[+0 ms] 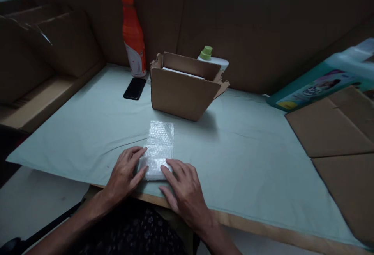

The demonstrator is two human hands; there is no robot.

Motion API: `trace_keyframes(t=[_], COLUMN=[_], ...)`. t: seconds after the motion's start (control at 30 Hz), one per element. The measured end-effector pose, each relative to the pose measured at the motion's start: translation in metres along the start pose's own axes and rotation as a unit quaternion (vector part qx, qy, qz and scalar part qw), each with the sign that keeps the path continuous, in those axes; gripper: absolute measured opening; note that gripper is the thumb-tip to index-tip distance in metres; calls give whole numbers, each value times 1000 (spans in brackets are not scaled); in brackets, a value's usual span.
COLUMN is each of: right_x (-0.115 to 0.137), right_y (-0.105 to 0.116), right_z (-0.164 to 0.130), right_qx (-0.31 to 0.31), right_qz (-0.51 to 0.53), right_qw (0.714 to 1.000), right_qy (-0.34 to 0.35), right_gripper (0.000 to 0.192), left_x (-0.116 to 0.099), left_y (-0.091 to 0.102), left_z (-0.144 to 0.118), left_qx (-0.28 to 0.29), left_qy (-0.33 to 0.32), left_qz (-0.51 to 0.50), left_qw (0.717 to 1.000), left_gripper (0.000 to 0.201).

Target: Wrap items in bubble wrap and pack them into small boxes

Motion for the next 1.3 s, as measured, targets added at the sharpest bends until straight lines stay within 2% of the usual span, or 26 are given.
trace_keyframes(t=[0.1,0.2,0.27,0.33,0.47,0.57,0.63,0.7,0.8,0.9,0.93,1.0,1.07,1.13,1.2,1.23,1.3], right_x=[1,2,2,3,3,-3,-14,-26,-34,-25,-21,-16,-18,-24,-33,-38,-50], right_y=[-6,-3,2,8,9,-2,-8,-9,-6,-5,-4,-2,1,4,6,7,13], right_z=[2,5,4,2,3,16,27,37,42,38,36,32,29,26,25,24,23], right_qx=[12,13,33,31,-14,39,63,48,11,32,41,30,0,7,33,28,-26], right_qz=[-8,54,108,118,8,-38,-24,21,100,186,211,243,290,388,473,484,442], right_qw=[1000,998,992,990,998,998,996,995,986,966,960,952,934,886,830,818,833], right_qy=[-8,-33,-58,-77,-55,-41,-58,-86,-136,-176,-179,-184,-209,-255,-294,-309,-332], right_gripper=[31,27,24,25,40,42,43,44,39,35,33,36,54,71,64,55,39], left_x=[-4,-11,-13,-12,-3,5,7,7,3,-6,-9,-14,-19,-21,-19,-16,-9], left_y=[7,17,21,19,1,-9,-8,-5,-3,-6,-7,-7,-7,-7,-7,-6,1], left_z=[-5,-14,-16,-10,18,35,35,25,3,-7,-7,-5,-2,0,3,7,24], left_qx=[-5,26,38,44,50,53,46,43,69,119,129,128,126,138,160,162,126], left_qy=[-32,-69,-67,-57,-23,33,89,165,262,294,300,309,297,269,239,220,168], left_qz=[-33,-85,-117,-131,-75,-37,-81,-181,-362,-497,-521,-542,-541,-525,-490,-461,-377], left_qw=[999,994,990,989,996,997,992,968,892,808,788,771,776,795,823,844,902], left_gripper=[48,56,57,56,46,40,43,52,70,90,93,93,92,92,90,88,84])
Point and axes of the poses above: each hand's wrist, its own z-axis towards the middle knuckle, its own y-axis out of the back of the hand, x = y × z, the point moved 2 cm from there along z, towards the middle knuckle, and after that the axes turned 15 degrees about z, right-handed, at the moved point
